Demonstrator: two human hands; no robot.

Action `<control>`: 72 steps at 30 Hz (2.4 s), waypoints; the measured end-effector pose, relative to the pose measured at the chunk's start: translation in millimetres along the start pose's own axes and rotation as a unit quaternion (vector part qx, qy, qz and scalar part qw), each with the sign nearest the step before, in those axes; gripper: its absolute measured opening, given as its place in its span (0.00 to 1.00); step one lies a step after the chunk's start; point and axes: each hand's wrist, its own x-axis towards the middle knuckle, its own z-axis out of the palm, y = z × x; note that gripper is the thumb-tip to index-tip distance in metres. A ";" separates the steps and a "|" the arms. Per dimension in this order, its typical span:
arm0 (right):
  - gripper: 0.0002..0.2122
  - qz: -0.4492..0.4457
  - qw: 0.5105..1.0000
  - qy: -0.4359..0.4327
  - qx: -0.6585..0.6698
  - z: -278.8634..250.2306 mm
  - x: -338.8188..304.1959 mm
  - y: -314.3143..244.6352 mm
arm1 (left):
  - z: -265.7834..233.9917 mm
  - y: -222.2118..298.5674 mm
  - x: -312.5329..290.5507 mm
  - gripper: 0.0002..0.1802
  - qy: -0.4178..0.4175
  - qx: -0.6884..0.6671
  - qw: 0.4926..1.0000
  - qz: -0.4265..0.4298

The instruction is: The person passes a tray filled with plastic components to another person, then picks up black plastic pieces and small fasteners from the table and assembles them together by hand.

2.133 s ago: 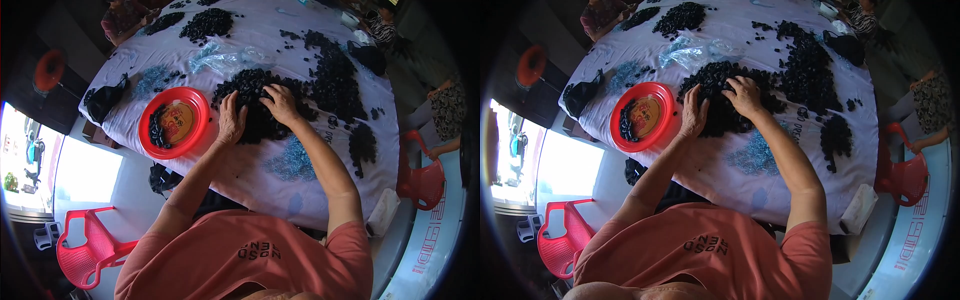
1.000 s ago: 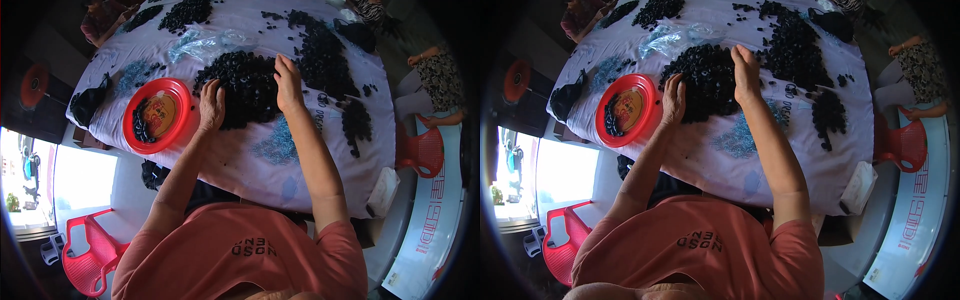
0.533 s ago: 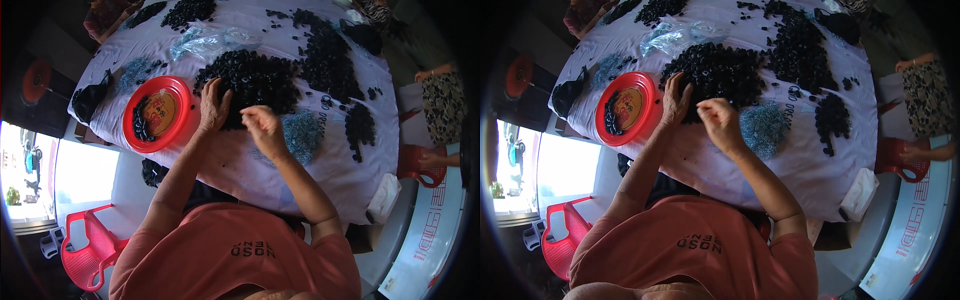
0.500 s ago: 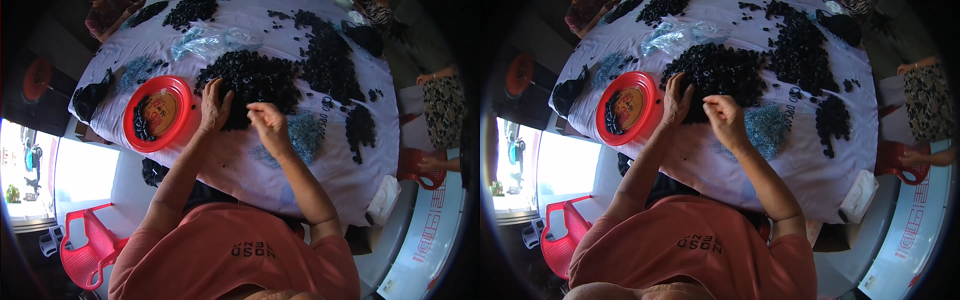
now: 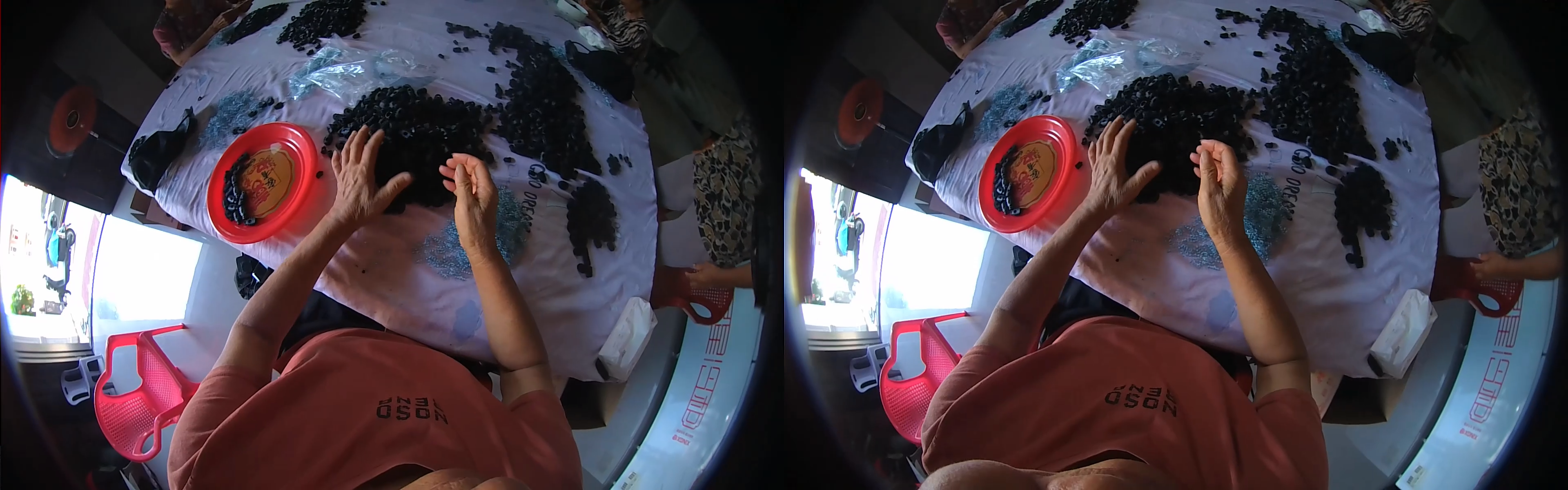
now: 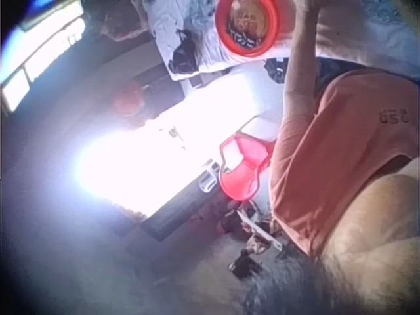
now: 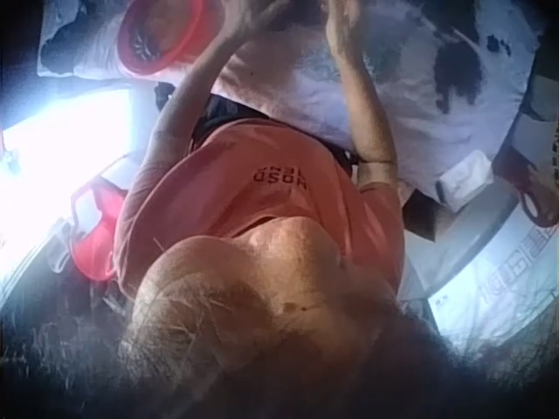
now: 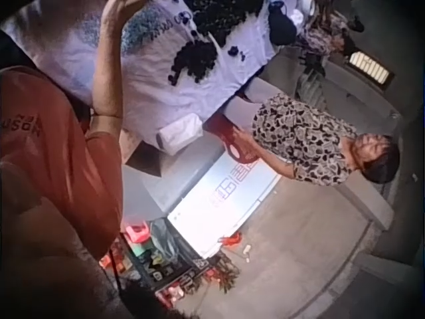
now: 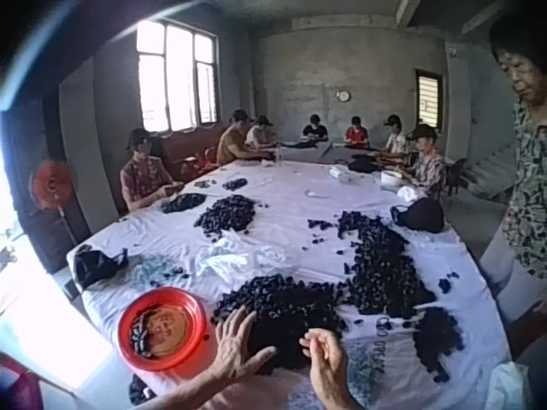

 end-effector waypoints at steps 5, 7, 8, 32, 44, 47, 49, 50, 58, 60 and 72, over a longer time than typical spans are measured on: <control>0.14 -0.035 0.995 0.014 -0.094 -5.7 2.5 16.7 | -4.1 46.2 -5.3 0.58 -0.057 0.050 0.996 0.054; 0.15 -0.036 0.996 0.011 -0.078 -1.9 2.4 16.2 | 5.1 46.6 -3.9 0.59 -0.064 0.061 0.995 0.043; 0.15 -0.036 0.997 0.010 -0.065 0.0 2.7 15.9 | 7.3 43.7 -1.7 0.59 -0.066 0.069 0.995 0.032; 0.11 -0.051 0.996 -0.023 -0.066 5.1 -5.9 5.6 | -48.6 -6.6 -35.1 0.04 -0.045 -0.173 0.984 0.015; 0.09 0.002 0.983 -0.108 -0.151 22.5 -16.3 12.5 | -40.7 -1.8 -57.8 0.07 -0.054 -0.130 0.990 0.013; 0.06 -0.060 0.981 -0.130 -0.130 23.7 -15.7 21.4 | -34.8 1.7 -53.0 0.07 -0.026 -0.110 0.992 0.049; 0.06 -0.058 0.983 -0.123 -0.126 23.8 -17.0 19.1 | -31.8 2.5 -52.0 0.07 -0.031 -0.098 0.993 0.058; 0.06 -0.057 0.984 -0.116 -0.120 24.0 -17.4 18.6 | -30.6 3.1 -51.7 0.07 -0.037 -0.084 0.993 0.067; 0.07 -0.024 0.989 -0.099 -0.111 18.2 -15.3 15.7 | -30.5 12.6 -50.9 0.07 -0.007 -0.039 0.998 0.041; 0.07 -0.017 0.990 -0.094 -0.106 15.7 -14.9 14.5 | -29.0 17.1 -48.5 0.07 0.004 -0.044 0.998 0.050; 0.06 -0.102 0.974 -0.100 -0.176 15.7 -15.3 19.2 | -14.5 29.4 -37.9 0.09 -0.019 -0.025 0.996 0.089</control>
